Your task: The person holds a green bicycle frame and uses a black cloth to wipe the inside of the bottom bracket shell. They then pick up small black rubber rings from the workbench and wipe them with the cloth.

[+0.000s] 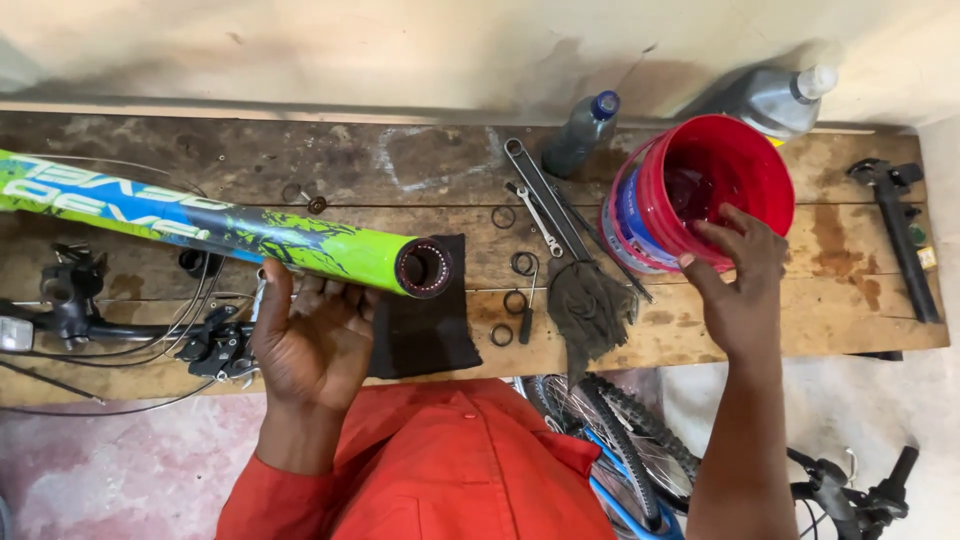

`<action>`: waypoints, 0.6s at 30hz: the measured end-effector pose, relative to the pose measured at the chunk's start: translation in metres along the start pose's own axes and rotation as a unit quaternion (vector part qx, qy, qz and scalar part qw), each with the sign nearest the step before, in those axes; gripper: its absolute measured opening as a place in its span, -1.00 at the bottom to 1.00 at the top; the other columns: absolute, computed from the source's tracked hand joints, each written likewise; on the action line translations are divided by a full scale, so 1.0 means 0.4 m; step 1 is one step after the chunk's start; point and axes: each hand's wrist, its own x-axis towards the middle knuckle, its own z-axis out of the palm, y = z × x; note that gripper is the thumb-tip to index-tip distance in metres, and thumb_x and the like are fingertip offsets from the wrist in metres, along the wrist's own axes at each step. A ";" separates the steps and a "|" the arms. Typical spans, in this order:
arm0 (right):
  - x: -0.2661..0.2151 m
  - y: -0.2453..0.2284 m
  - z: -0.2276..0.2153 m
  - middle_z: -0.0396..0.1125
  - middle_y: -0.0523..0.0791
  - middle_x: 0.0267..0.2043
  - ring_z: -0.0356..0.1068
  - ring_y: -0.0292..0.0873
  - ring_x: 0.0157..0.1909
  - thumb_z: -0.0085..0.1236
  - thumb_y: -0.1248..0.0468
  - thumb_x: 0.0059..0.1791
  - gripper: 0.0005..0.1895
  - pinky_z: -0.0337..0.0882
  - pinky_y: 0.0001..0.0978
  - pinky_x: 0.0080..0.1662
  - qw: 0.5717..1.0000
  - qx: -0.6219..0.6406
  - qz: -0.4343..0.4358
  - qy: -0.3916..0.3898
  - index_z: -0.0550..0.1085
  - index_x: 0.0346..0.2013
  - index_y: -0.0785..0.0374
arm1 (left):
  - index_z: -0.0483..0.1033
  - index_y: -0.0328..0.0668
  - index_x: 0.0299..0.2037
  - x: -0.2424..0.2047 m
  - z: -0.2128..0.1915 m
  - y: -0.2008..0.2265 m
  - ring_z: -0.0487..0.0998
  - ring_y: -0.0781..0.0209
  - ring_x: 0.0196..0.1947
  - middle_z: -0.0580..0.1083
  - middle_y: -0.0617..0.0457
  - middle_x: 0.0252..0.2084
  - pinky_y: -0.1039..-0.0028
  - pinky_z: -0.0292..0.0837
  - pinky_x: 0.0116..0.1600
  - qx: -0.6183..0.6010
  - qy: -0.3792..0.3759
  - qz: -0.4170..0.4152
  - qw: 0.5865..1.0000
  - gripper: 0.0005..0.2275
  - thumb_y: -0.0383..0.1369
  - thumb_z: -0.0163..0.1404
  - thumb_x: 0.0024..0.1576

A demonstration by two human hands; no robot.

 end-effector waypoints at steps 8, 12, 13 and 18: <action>-0.017 -0.106 -0.013 0.16 0.10 0.31 0.00 0.20 0.31 0.20 0.08 -0.11 -0.57 0.00 0.13 0.17 0.967 -0.230 -0.106 0.023 0.55 -0.03 0.23 | 0.51 -0.03 -0.13 -0.001 -0.008 0.012 0.49 0.18 -0.19 0.48 0.10 -0.23 0.39 0.39 -0.09 0.018 -0.013 -0.010 1.000 -0.65 -0.07 0.14 -0.02; -0.015 -0.119 -0.024 0.21 0.01 0.32 0.04 0.15 0.33 0.26 0.16 -0.10 -0.84 -0.02 0.11 0.18 0.981 -0.153 -0.116 0.025 0.57 -0.26 0.10 | 0.49 -0.06 -0.05 0.000 -0.005 0.010 0.49 0.19 -0.14 0.48 0.10 -0.19 0.43 0.40 -0.06 0.020 -0.005 -0.023 1.000 -0.57 -0.06 0.15 -0.07; -0.017 -0.122 -0.028 0.21 0.01 0.32 0.04 0.15 0.33 0.26 0.16 -0.10 -0.84 -0.02 0.11 0.18 0.981 -0.151 -0.121 0.023 0.57 -0.26 0.10 | 0.49 -0.06 -0.05 0.006 -0.014 0.005 0.49 0.19 -0.14 0.48 0.10 -0.19 0.43 0.40 -0.06 0.017 -0.003 -0.018 1.000 -0.57 -0.06 0.15 -0.07; -0.040 -0.210 -0.008 0.16 0.15 0.35 0.02 0.17 0.41 0.05 0.17 0.03 -0.67 0.08 0.13 0.34 0.985 0.057 -0.157 -0.039 0.45 0.02 0.27 | 0.52 -0.10 -0.06 0.016 -0.032 0.008 0.54 0.10 -0.08 0.54 -0.01 -0.12 0.37 0.48 -0.03 0.000 -0.033 -0.035 0.999 -0.61 -0.11 0.15 -0.04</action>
